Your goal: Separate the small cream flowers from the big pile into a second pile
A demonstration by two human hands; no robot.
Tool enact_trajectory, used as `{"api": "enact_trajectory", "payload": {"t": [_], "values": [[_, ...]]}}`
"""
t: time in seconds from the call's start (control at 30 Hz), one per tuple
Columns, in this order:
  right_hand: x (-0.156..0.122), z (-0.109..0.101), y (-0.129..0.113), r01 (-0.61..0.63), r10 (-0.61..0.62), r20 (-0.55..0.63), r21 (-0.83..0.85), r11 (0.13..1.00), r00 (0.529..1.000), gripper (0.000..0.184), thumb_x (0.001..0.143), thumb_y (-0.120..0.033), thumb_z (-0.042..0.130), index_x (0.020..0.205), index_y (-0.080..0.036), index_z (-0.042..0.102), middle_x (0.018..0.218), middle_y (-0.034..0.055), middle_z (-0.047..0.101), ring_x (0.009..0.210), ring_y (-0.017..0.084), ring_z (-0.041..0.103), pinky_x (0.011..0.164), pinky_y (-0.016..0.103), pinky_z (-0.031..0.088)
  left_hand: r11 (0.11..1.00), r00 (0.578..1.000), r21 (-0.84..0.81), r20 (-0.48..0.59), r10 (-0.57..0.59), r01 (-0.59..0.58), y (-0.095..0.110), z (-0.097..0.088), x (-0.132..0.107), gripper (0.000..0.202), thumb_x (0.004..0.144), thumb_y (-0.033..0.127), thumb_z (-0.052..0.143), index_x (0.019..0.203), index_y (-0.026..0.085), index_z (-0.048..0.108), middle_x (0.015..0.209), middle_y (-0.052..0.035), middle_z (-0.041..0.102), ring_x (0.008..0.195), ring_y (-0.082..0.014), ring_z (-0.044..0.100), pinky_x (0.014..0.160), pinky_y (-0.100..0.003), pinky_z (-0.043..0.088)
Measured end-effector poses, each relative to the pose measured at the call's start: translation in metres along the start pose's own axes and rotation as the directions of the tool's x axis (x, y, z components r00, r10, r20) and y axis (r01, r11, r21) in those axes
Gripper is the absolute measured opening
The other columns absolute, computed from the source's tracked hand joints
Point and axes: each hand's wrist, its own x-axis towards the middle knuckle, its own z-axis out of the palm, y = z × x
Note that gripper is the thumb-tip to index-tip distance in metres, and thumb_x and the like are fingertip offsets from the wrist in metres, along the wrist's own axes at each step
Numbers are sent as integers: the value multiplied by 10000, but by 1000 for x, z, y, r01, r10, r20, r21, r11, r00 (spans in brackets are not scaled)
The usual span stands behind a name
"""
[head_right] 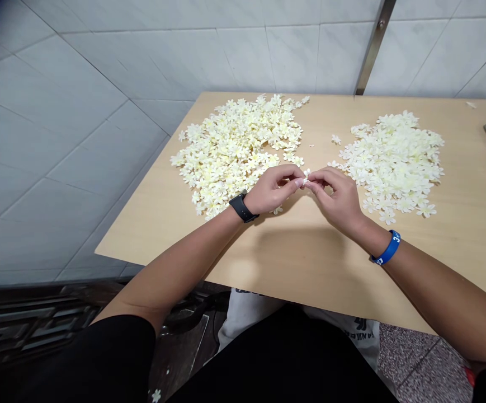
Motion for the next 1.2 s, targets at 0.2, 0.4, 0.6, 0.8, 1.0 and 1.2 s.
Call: {"api": "enact_trajectory", "payload": {"t": [0.2, 0.4, 0.6, 0.8, 1.0, 1.2], "values": [[0, 1, 2, -6, 6, 0, 15, 1000, 1000, 124, 938, -352, 717, 854, -262, 735, 854, 49, 754, 789, 229, 682, 710, 398, 552, 1000, 1000, -13, 19, -2, 3, -2, -1, 0, 264, 953, 399, 565, 863, 170, 661, 871, -51, 705, 773, -149, 595, 685, -271, 455], [1, 1, 0, 15, -15, -2, 38, 999, 1000, 94, 925, -318, 724, 852, -262, 749, 856, 50, 764, 783, 228, 692, 699, 390, 556, 1000, 1000, -11, -1, 10, -10, -1, 0, 0, 231, 939, 358, 569, 844, 170, 664, 851, -45, 697, 779, -147, 596, 684, -269, 454], [1, -1, -2, 39, -39, -6, 0, 999, 999, 128, 946, -336, 697, 855, -265, 752, 850, 54, 766, 766, 229, 689, 705, 407, 559, 1000, 1000, 9, -10, -6, 6, 1, 0, 0, 214, 929, 340, 574, 824, 173, 658, 841, -43, 694, 769, -145, 591, 665, -261, 452], [0, -1, -5, 79, -80, -20, -49, 996, 997, 103, 914, -326, 755, 840, -255, 741, 792, 42, 736, 710, 204, 655, 683, 380, 542, 999, 999, 0, -2, 36, -36, 3, 0, -1, 244, 948, 360, 577, 831, 170, 677, 847, -47, 704, 775, -144, 601, 660, -257, 450], [0, 0, -5, 105, -106, -69, -24, 994, 992, 162, 959, -298, 656, 829, -243, 736, 796, 45, 756, 694, 196, 662, 674, 372, 533, 998, 998, -29, -10, 64, -64, 1, -1, 0, 249, 932, 375, 599, 820, 169, 682, 832, -42, 705, 762, -135, 600, 656, -246, 454], [-1, -1, -5, 94, -94, -55, -3, 996, 994, 142, 938, -223, 631, 832, -241, 724, 830, 46, 757, 728, 198, 672, 671, 365, 524, 998, 998, -31, -4, 60, -60, 2, 0, 0, 241, 926, 367, 593, 817, 169, 676, 822, -40, 691, 761, -135, 593, 652, -245, 452]]}}
